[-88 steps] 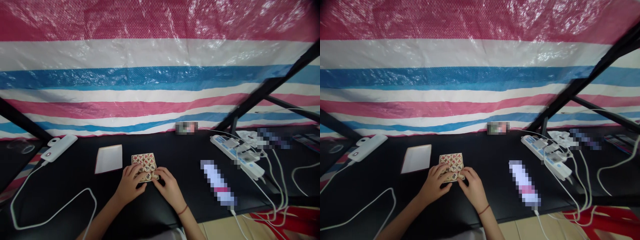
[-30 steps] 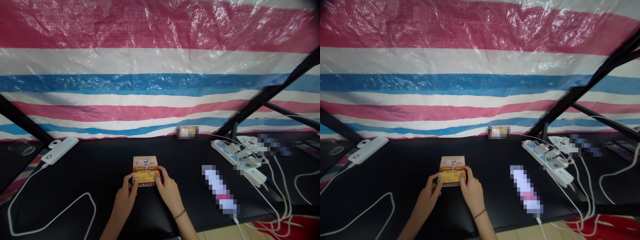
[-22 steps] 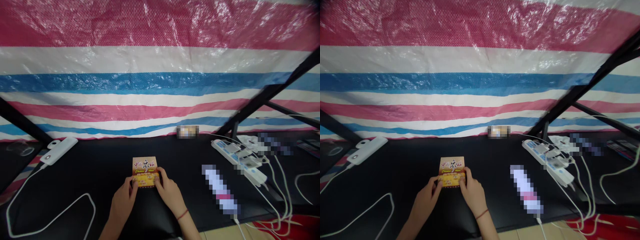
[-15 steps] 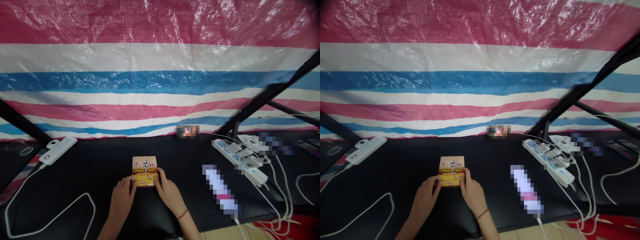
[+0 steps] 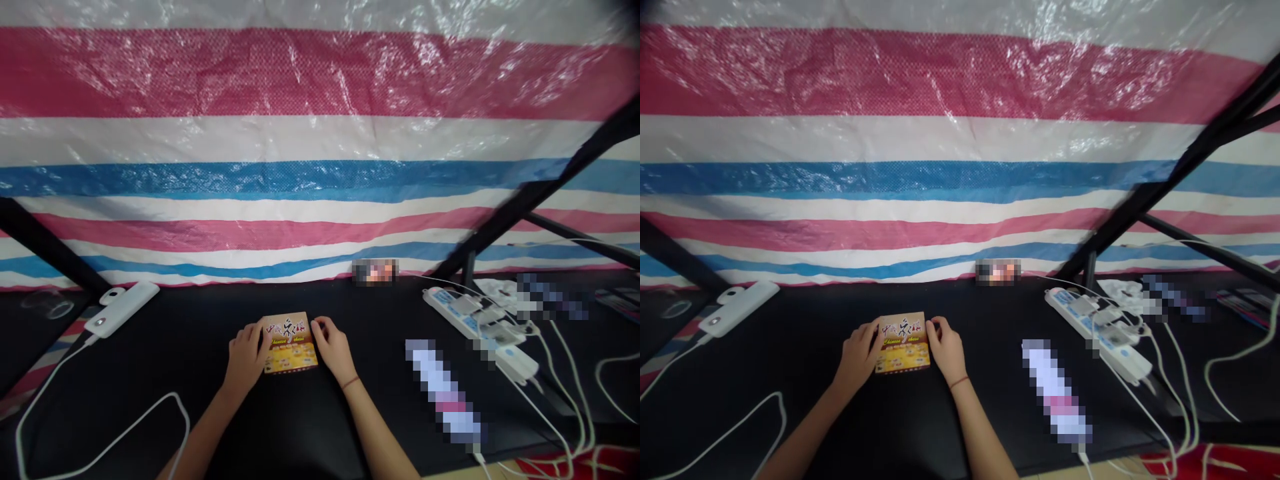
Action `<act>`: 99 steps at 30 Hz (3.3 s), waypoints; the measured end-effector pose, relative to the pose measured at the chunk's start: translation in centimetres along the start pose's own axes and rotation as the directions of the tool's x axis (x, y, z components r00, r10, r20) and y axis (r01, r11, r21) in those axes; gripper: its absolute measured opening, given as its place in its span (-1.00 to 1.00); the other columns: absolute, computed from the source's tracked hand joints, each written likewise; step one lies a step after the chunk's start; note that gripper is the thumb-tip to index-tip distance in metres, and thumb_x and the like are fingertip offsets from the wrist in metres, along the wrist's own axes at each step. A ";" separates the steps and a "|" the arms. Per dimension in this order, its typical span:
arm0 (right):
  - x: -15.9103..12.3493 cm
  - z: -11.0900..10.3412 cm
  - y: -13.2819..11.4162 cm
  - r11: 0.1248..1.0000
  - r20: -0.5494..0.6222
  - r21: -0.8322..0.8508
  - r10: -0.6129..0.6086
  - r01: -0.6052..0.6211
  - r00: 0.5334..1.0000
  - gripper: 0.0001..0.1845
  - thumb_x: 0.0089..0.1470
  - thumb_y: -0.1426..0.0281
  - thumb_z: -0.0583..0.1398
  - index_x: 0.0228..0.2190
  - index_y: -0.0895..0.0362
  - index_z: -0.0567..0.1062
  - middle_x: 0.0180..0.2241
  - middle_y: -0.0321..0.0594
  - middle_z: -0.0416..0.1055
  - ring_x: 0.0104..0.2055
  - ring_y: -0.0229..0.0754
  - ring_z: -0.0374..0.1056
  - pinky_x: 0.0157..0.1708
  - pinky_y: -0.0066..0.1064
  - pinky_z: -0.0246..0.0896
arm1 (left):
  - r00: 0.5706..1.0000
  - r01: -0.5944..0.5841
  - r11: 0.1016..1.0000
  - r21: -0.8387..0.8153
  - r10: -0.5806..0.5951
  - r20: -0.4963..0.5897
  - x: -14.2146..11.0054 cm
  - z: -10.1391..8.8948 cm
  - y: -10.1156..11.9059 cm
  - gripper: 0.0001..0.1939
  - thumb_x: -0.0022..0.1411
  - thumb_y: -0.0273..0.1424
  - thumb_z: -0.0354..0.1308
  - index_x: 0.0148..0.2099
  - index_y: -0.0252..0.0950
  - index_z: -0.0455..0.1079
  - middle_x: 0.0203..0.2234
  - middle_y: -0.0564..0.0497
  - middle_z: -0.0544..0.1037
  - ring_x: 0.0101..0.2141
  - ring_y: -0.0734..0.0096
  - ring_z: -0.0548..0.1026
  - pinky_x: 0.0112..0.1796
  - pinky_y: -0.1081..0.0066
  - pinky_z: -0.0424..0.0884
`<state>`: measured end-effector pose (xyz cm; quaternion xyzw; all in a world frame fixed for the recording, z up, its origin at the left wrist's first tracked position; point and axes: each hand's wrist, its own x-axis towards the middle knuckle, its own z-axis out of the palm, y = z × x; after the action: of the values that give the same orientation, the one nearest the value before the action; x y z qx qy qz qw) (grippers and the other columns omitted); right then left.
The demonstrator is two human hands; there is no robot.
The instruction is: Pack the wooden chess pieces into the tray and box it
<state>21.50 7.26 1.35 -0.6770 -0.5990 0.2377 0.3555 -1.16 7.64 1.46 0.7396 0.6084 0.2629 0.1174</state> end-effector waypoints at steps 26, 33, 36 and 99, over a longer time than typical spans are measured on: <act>3.8 2.3 -0.4 0.878 0.012 -0.478 -0.006 0.011 1.000 -0.71 0.27 0.28 0.04 -0.42 0.11 0.43 -0.49 -0.28 0.44 -0.49 -0.33 0.28 -0.53 -0.47 -0.24 | 0.998 -0.048 0.998 -0.032 0.049 0.033 3.5 0.8 -3.2 -0.64 0.35 -0.23 -0.15 -0.40 -0.22 0.35 -0.48 0.02 0.54 -0.37 0.31 0.49 -0.29 0.36 0.24; 3.6 2.2 0.1 0.909 -0.007 -0.413 -0.060 0.052 0.998 -0.69 0.25 0.31 0.03 -0.46 0.12 0.44 -0.47 -0.28 0.44 -0.45 -0.31 0.31 -0.51 -0.49 -0.16 | 0.997 -0.055 0.998 -0.038 0.057 0.051 3.5 0.7 -3.2 -0.65 0.33 -0.21 -0.11 -0.36 -0.23 0.39 -0.46 0.02 0.55 -0.38 0.32 0.50 -0.29 0.36 0.26; 3.5 2.2 0.2 0.921 -0.019 -0.384 -0.077 0.063 0.997 -0.69 0.25 0.31 0.03 -0.46 0.12 0.46 -0.47 -0.27 0.45 -0.43 -0.30 0.34 -0.50 -0.50 -0.13 | 0.997 -0.064 0.997 -0.032 0.065 0.051 3.5 0.6 -3.1 -0.67 0.30 -0.18 -0.05 -0.38 -0.24 0.38 -0.52 0.05 0.52 -0.42 0.36 0.48 -0.32 0.39 0.25; 3.5 0.7 0.1 0.998 0.152 0.009 -0.063 0.062 0.986 -0.72 0.12 0.41 0.09 -0.35 0.14 0.62 -0.26 -0.12 0.50 -0.14 -0.14 0.41 -0.03 -0.35 0.22 | 0.988 -0.111 0.993 0.046 0.105 0.116 -1.7 1.6 -1.7 -0.53 0.37 -0.31 -0.21 0.21 -0.35 0.25 0.14 -0.14 0.40 0.15 0.12 0.33 0.14 0.11 0.27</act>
<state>21.69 10.85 1.19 -0.6370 -0.6449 0.2787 0.3173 -1.96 6.65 -1.09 0.7881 0.5663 0.2103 0.1179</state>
